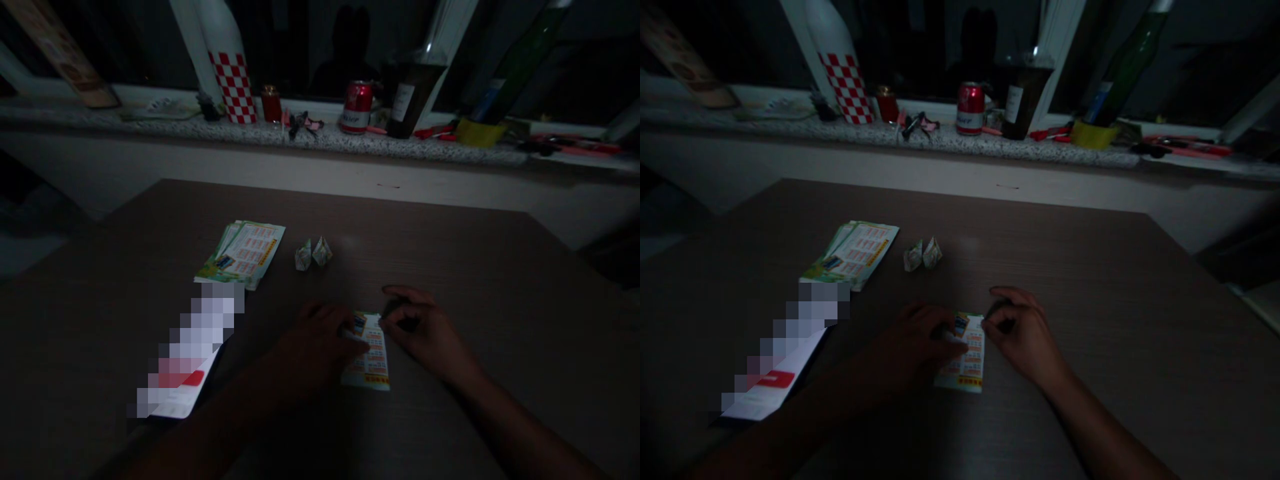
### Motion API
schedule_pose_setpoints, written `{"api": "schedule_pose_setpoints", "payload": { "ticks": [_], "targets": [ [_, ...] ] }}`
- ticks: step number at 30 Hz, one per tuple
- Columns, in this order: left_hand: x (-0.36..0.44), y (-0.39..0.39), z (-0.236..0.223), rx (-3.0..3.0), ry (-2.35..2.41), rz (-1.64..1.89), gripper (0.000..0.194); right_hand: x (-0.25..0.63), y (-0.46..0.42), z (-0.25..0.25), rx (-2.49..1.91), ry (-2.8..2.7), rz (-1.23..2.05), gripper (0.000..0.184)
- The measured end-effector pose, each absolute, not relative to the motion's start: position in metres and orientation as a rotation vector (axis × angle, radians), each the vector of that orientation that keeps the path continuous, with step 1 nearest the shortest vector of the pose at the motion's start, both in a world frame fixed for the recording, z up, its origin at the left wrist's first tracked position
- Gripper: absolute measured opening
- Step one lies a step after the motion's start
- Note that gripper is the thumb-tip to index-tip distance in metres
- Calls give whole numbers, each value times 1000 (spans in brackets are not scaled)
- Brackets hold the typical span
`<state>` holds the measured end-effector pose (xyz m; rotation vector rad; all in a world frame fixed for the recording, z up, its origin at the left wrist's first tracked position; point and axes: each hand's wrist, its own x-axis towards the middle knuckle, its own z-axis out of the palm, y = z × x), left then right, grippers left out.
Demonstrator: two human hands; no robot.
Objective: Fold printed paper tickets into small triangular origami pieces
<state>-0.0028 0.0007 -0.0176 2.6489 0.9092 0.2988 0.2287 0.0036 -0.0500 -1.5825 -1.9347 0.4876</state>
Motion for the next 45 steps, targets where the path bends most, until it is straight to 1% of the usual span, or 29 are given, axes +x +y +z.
{"api": "schedule_pose_setpoints", "payload": {
  "ticks": [11, 19, 27, 34, 40, 45],
  "targets": [
    [-3, 0, -17, 2611, 930, 336, 25, 231, 11, -51, -1598, -1926, 470, 10],
    [-3, 0, -18, 2542, 967, 334, 23, 238, 3, -49, -1561, -1988, 573, 7],
    [-2, -1, -19, 2543, 984, 326, 21, 240, -7, -46, -1571, -2064, 593, 26],
    [-3, -2, -22, 2539, 976, 376, 23, 241, -11, -45, -1606, -2097, 582, 36],
    [-3, -2, -19, 2534, 976, 353, 23, 242, -15, -44, -1626, -2144, 575, 45],
    [-3, -3, -20, 2506, 995, 384, 23, 240, -19, -39, -1644, -2171, 597, 59]
  ]
}}
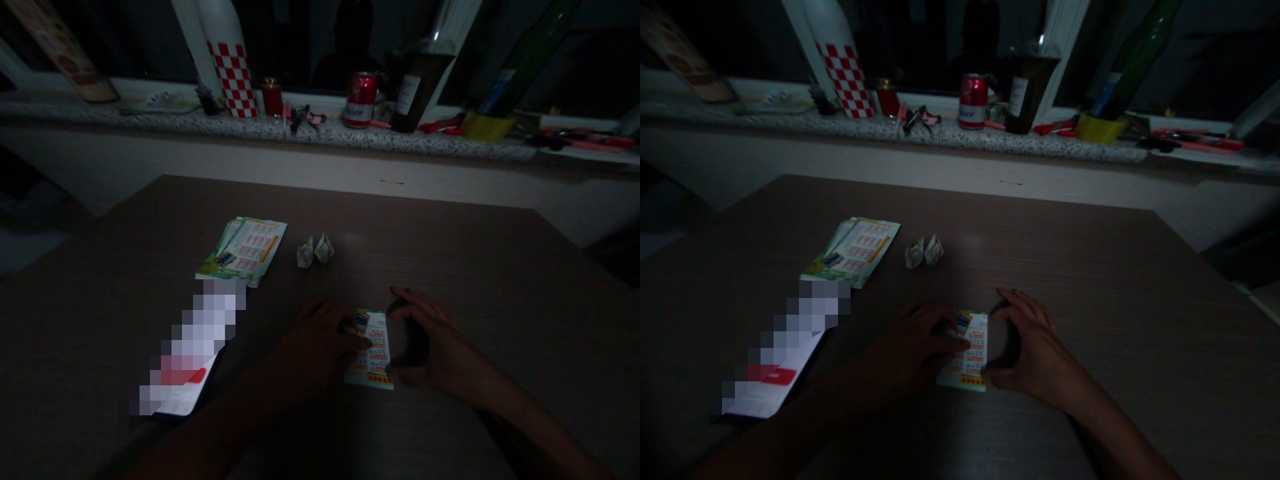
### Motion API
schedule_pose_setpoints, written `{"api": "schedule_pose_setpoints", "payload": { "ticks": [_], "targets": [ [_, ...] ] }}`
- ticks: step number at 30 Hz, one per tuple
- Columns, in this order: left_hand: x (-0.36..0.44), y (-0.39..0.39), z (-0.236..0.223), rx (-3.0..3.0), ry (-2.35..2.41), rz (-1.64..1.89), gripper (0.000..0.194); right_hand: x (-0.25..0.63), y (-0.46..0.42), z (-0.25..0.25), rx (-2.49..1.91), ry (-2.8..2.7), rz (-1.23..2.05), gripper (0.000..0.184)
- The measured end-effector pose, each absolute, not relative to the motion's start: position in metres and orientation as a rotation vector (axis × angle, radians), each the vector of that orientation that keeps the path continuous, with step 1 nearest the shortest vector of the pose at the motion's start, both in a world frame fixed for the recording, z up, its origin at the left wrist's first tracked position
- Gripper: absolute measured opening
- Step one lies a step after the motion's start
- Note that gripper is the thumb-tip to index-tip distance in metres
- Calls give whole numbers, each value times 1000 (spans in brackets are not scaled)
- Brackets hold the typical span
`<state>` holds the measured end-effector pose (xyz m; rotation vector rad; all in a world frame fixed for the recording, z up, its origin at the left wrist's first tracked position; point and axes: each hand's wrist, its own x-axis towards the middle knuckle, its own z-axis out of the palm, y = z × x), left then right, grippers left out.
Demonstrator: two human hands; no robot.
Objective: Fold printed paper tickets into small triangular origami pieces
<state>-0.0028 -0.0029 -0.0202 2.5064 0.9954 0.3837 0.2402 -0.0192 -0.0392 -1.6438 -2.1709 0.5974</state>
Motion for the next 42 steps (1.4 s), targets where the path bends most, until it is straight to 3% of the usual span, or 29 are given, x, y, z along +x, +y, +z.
{"api": "schedule_pose_setpoints", "payload": {
  "ticks": [6, 12, 27, 35, 42],
  "targets": [
    [-3, -3, -21, 2501, 990, 379, 23, 239, -22, -38, -1676, -2200, 605, 71],
    [-3, -3, -22, 2510, 978, 394, 23, 240, -21, -38, -1674, -2177, 632, 71],
    [-2, -2, -22, 2514, 986, 343, 26, 237, -3, -44, -1633, -1967, 606, 22],
    [-3, -2, -23, 2507, 975, 372, 25, 236, 19, -53, -1654, -1833, 529, 12],
    [-2, -3, -19, 2510, 995, 337, 25, 231, 22, -59, -1638, -1743, 386, 15]
  ]
}}
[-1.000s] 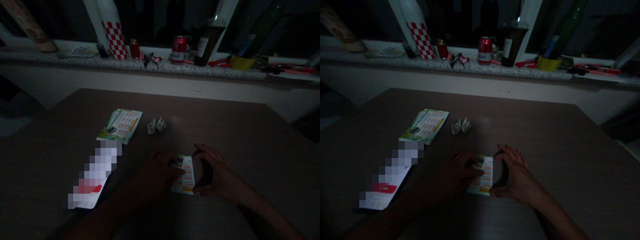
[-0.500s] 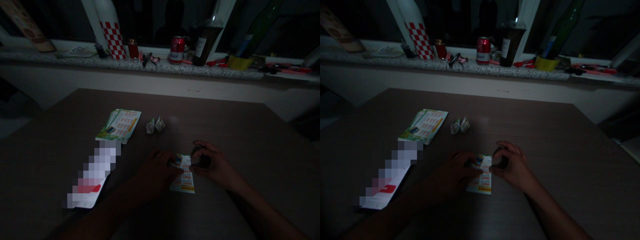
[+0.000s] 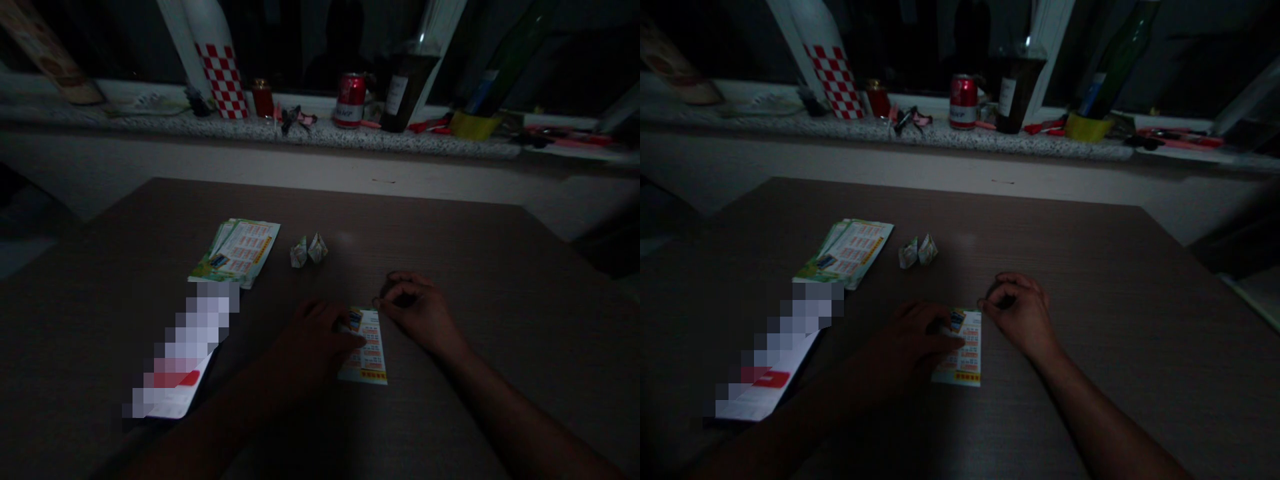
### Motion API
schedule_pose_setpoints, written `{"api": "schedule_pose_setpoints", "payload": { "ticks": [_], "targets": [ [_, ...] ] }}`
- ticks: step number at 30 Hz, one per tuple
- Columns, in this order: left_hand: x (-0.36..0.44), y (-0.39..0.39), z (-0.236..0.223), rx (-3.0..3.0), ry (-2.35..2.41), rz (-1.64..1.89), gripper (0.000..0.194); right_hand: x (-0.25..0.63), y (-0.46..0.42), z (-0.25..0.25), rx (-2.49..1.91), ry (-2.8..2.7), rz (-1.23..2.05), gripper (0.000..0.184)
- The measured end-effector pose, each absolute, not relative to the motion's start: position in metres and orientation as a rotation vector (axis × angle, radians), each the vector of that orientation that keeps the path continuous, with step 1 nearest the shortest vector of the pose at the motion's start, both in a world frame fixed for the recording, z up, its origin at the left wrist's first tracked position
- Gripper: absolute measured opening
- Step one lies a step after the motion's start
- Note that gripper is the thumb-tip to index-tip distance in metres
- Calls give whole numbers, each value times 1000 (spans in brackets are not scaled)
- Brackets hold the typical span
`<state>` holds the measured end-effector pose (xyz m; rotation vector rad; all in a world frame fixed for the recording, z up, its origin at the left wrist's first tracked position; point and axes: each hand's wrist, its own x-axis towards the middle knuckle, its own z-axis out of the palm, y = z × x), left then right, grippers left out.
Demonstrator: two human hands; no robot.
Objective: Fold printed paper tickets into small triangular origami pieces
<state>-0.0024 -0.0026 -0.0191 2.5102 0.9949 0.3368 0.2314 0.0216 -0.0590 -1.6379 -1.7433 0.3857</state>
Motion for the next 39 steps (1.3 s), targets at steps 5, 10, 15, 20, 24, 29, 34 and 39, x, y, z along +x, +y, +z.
{"api": "schedule_pose_setpoints", "payload": {
  "ticks": [5, 10, 15, 20, 24, 29, 34, 39],
  "targets": [
    [-3, -3, -19, 2500, 988, 361, 25, 236, 15, -59, -1515, -1910, 365, 11],
    [-4, -4, -22, 2497, 973, 405, 27, 240, 2, -54, -1379, -2122, 446, 18],
    [-4, -3, -24, 2492, 954, 441, 28, 238, 0, -49, -1298, -2095, 513, 18],
    [-6, -4, -25, 2463, 941, 470, 30, 235, 2, -46, -1180, -2056, 604, 13],
    [-6, -3, -28, 2456, 922, 500, 31, 234, 0, -45, -1171, -2037, 614, 25],
    [-4, -3, -29, 2422, 883, 555, 25, 234, -2, -48, -1096, -2060, 597, 20],
    [-8, -7, -23, 2293, 810, 752, 27, 232, -5, -45, -1069, -2005, 604, 11],
    [-13, -11, -16, 2216, 760, 925, 29, 226, -12, -33, -1049, -1974, 491, 11]
  ]
}}
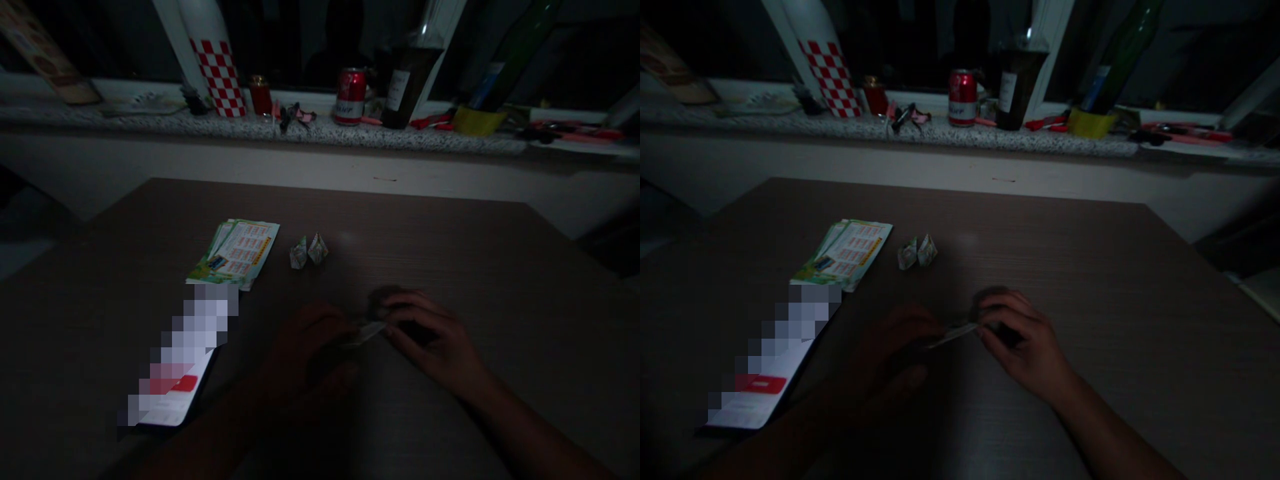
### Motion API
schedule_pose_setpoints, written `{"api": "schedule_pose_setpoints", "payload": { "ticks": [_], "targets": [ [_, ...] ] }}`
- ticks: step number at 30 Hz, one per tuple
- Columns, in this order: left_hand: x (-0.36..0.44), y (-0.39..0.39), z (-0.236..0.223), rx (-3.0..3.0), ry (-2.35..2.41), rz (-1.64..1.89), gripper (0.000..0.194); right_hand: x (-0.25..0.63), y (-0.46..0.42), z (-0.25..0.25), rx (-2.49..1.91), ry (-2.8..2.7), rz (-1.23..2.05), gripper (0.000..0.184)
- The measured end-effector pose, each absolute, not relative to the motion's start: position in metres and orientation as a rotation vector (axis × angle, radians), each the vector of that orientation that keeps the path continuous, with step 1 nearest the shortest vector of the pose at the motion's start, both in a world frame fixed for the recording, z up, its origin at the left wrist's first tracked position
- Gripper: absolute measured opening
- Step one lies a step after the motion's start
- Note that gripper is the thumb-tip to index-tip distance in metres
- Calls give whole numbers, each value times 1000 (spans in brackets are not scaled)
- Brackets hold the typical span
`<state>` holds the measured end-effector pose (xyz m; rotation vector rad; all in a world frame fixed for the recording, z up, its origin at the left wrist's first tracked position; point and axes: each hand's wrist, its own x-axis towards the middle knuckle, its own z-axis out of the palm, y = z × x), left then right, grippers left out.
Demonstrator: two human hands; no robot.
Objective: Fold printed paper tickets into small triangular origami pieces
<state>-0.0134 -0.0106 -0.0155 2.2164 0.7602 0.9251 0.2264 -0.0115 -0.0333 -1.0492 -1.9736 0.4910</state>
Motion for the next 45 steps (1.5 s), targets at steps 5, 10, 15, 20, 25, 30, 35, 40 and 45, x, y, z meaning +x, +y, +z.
{"api": "schedule_pose_setpoints", "payload": {
  "ticks": [5, 10, 15, 20, 25, 30, 35, 40, 45],
  "targets": [
    [-6, -8, -18, 2287, 908, 1127, 12, 223, -17, -24, -978, -1965, 367, 15],
    [-3, -6, -21, 2304, 956, 1178, 11, 221, -19, -20, -923, -1950, 309, 20],
    [-5, -9, -16, 2302, 982, 1341, 20, 220, -23, -16, -887, -1974, 282, 24],
    [-5, -10, -14, 2362, 949, 1304, 15, 219, -25, -14, -840, -1991, 259, 26],
    [0, -11, -15, 2434, 924, 1301, 11, 215, -25, -14, -804, -2004, 272, 28],
    [4, -11, -14, 2457, 878, 1299, 11, 211, -28, -14, -779, -2022, 296, 28],
    [5, -13, -16, 2466, 865, 1253, 13, 207, -30, -13, -771, -2029, 311, 27],
    [8, -13, -16, 2492, 832, 1242, 10, 204, -30, -17, -754, -2029, 330, 25],
    [10, -13, -16, 2524, 789, 1217, 9, 201, -32, -17, -742, -2046, 336, 25]
  ]
}}
